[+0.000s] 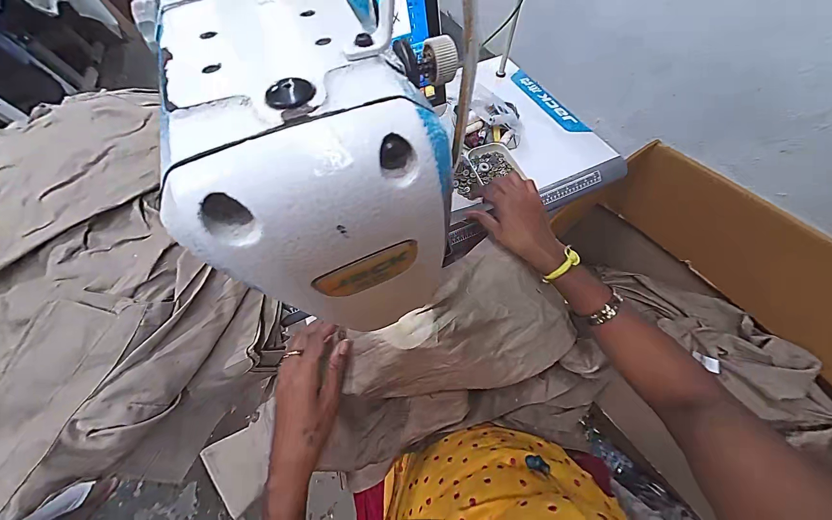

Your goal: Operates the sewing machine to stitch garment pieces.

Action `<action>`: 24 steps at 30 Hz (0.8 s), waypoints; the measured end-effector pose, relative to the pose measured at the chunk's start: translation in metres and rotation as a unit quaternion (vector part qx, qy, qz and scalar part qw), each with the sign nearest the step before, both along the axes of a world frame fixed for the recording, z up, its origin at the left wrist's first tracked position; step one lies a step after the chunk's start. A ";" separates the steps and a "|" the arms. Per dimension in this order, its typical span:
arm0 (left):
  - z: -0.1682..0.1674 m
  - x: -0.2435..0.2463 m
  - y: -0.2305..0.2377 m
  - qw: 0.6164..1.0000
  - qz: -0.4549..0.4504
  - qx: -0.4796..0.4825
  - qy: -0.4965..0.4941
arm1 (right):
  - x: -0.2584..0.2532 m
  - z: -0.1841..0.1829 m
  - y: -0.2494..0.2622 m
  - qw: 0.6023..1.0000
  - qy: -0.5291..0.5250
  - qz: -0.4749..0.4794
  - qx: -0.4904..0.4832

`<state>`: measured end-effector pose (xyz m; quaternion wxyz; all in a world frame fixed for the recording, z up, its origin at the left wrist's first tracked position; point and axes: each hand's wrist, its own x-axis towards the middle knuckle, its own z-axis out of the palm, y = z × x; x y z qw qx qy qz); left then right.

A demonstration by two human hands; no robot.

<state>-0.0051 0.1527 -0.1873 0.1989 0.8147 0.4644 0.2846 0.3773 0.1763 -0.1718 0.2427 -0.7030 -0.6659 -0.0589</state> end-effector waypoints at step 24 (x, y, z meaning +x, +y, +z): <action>0.003 0.062 -0.009 0.986 0.062 -0.063 -0.142 | -0.037 0.031 -0.009 0.959 0.266 0.090 0.027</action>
